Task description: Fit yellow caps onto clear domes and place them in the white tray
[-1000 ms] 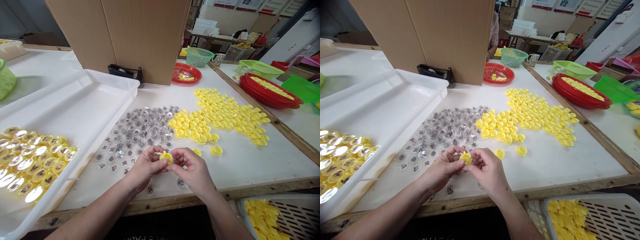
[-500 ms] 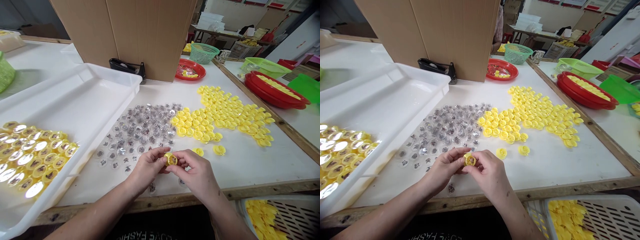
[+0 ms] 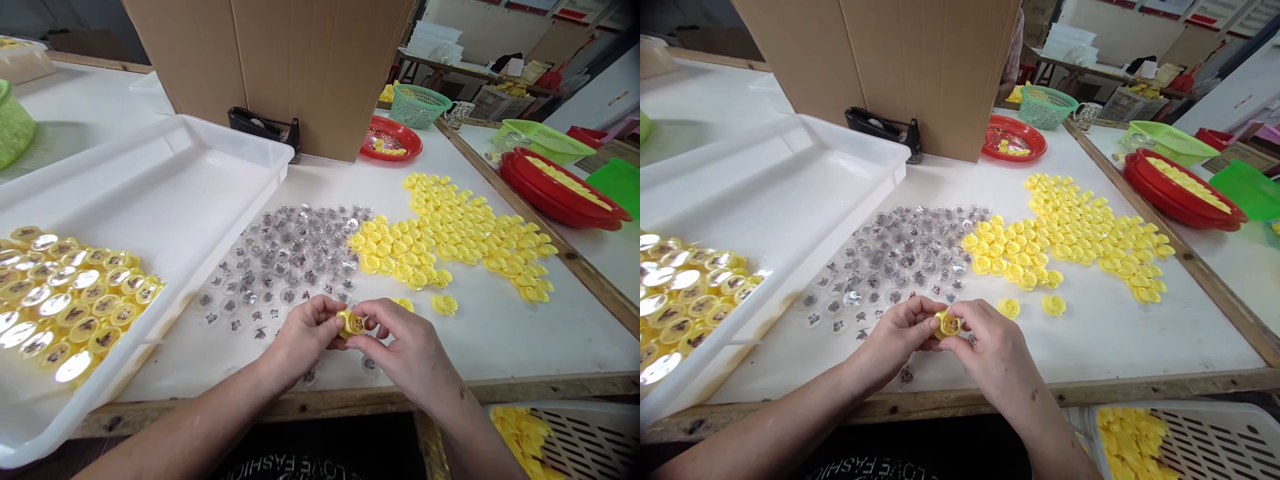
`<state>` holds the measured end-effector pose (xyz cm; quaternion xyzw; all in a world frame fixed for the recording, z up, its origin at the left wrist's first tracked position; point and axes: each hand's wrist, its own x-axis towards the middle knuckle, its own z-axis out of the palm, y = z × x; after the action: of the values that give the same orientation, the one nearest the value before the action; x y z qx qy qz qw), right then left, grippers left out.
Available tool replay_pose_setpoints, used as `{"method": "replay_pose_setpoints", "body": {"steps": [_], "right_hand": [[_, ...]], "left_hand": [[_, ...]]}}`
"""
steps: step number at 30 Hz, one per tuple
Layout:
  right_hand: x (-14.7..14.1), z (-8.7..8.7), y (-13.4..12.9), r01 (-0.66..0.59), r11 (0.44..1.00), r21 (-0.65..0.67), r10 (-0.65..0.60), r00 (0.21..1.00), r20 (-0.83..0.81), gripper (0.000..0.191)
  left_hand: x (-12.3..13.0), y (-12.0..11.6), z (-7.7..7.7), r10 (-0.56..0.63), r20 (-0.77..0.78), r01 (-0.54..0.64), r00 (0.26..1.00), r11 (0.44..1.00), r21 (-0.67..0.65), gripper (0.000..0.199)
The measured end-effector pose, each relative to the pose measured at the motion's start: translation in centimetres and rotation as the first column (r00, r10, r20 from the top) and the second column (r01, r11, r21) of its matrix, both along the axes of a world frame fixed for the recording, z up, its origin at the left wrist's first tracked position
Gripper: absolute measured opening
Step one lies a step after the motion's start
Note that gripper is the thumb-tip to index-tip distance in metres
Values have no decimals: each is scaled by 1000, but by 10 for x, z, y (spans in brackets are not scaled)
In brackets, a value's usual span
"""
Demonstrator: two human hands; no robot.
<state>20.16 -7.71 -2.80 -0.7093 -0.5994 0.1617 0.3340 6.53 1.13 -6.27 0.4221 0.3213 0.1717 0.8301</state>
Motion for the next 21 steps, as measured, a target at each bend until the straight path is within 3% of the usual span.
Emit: {"method": "replay_pose_setpoints", "body": {"steps": [8, 15, 21], "right_hand": [[-2, -5, 4, 74, 997, 27, -68, 980, -185, 26], [3, -5, 3, 17, 995, 95, -12, 999, -53, 26], [1, 0, 3, -39, 995, 87, 41, 999, -25, 26]], "left_hand": [[0, 1, -5, 39, 26, -42, 999, 990, 138, 22], [-3, -1, -1, 22, 2, -22, 1000, 982, 190, 20], [-4, -2, -3, 14, -52, 4, 999, 943, 334, 20]]}}
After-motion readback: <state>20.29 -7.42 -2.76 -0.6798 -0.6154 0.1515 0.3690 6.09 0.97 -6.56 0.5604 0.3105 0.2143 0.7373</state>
